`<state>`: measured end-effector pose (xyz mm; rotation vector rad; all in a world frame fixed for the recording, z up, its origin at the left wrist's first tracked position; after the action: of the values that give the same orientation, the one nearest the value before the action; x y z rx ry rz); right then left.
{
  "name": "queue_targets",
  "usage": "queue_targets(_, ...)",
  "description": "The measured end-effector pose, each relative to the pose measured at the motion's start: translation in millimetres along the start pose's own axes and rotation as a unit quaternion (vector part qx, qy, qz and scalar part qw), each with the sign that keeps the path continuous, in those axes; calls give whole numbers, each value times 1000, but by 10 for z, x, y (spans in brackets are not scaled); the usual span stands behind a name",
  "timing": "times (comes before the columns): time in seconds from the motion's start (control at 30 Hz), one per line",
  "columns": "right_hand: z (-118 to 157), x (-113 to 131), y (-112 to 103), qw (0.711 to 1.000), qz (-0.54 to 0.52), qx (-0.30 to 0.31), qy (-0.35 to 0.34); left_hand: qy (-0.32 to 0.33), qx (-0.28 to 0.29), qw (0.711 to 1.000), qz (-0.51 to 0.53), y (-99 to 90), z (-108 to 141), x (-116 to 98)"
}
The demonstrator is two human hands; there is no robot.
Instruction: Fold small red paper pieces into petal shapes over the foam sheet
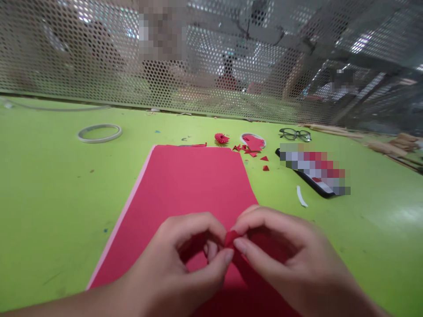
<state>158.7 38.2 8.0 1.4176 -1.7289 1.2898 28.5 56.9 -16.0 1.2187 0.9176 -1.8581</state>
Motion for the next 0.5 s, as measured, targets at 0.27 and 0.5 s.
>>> queue_targets(0.27,33,-30,21,996,-50,-42,65,-79,31,980,181,-27,-64,130)
queue_targets(0.5,133,-224,135,963,-187,-41,188,-78,56,966,241,18,-92,121)
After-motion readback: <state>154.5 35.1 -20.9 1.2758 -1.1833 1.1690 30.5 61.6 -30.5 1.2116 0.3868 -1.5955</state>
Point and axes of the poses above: each hand's wrist, its own z-axis away from the middle knuckle, its own y-axis out of the palm, x = y × z, the point moved 7 cm from there along -z, towards the middle knuckle, and after that the axes turned 11 degrees about -y, right-handed, at the moved point
